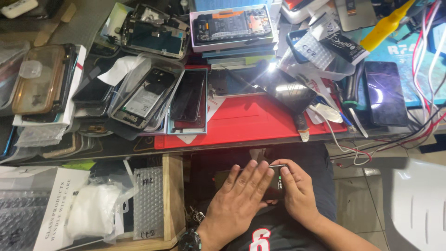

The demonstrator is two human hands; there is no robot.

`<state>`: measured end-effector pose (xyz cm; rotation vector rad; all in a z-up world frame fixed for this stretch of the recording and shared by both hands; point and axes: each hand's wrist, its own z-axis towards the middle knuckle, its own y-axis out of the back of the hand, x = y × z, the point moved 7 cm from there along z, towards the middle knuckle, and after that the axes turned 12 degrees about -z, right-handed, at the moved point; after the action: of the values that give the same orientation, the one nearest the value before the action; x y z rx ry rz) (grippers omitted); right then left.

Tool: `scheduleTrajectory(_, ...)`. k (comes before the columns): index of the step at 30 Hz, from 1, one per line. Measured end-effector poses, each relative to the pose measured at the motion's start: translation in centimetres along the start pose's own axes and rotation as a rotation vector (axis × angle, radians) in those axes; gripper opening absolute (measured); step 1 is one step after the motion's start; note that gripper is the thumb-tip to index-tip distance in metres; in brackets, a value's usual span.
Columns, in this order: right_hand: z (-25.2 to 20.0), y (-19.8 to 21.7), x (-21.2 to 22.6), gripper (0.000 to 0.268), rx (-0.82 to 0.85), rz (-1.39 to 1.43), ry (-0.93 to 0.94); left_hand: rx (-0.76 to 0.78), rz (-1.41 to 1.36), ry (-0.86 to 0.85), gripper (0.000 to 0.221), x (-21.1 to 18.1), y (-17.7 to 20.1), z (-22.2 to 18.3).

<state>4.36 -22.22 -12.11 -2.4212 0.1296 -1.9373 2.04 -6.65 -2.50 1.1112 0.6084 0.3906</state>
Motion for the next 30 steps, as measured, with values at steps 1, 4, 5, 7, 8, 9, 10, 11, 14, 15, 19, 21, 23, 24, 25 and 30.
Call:
scheduleTrajectory(1,0.0,0.2,0.0,0.03,0.0,0.005,-0.005,0.036,0.047,-0.046,0.069,-0.2,-0.3,0.0)
scheduleTrajectory(4,-0.1,0.8,0.0,0.035,0.001,0.015,-0.004,0.068,-0.045,-0.118,0.067,-0.5,-0.5,-0.4)
scheduleTrajectory(5,0.1,0.7,0.0,0.036,0.009,0.013,0.011,0.078,-0.093,-0.12,0.066,-0.2,-0.6,-0.5)
scheduleTrajectory(7,0.2,0.7,0.0,0.038,0.013,0.007,0.003,0.098,-0.186,-0.118,0.065,0.4,-0.5,-0.9)
scheduleTrajectory(8,0.2,0.8,-0.1,0.039,0.011,0.003,-0.02,0.089,-0.176,-0.123,0.065,0.7,-0.3,-1.0)
scheduleTrajectory(9,0.2,0.6,-0.2,0.039,0.012,0.002,-0.045,0.083,-0.165,-0.125,0.064,1.1,0.0,-1.3)
scheduleTrajectory(10,0.2,0.6,-0.1,0.04,0.008,0.002,-0.035,0.077,-0.154,-0.127,0.063,1.4,0.2,-1.6)
scheduleTrajectory(11,0.3,0.6,0.1,0.04,0.003,0.002,-0.026,0.069,-0.112,-0.112,0.064,1.8,0.5,-1.8)
scheduleTrajectory(14,0.3,1.2,0.5,0.042,-0.035,-0.032,-0.014,0.051,0.01,-0.02,0.067,3.3,1.3,-2.5)
scheduleTrajectory(15,0.2,1.5,0.6,0.042,-0.052,-0.05,-0.013,0.05,0.048,0.043,0.07,3.9,1.5,-2.7)
scheduleTrajectory(19,-0.2,2.2,1.4,0.042,-0.114,0.133,0.059,-0.288,-0.162,0.303,0.079,5.8,4.6,-4.3)
scheduleTrajectory(21,-0.6,2.3,2.1,0.04,-0.122,0.222,0.158,-0.47,-0.713,0.484,0.072,6.0,4.2,-5.2)
scheduleTrajectory(23,-1.1,1.2,3.0,0.037,-0.011,0.312,0.282,-0.522,-1.241,0.565,0.065,5.4,2.0,-4.5)
scheduleTrajectory(24,-1.4,0.6,3.4,0.036,0.047,0.356,0.344,-0.48,-1.487,0.554,0.061,4.7,0.6,-3.4)
scheduleTrajectory(25,-1.3,0.1,2.8,0.032,0.05,0.351,0.259,-0.432,-1.731,0.532,0.057,4.0,-0.5,-2.4)
scheduleTrajectory(30,-2.3,-2.0,3.1,0.025,0.212,-0.046,0.321,-0.635,-1.775,0.473,0.057,4.1,-0.6,0.0)
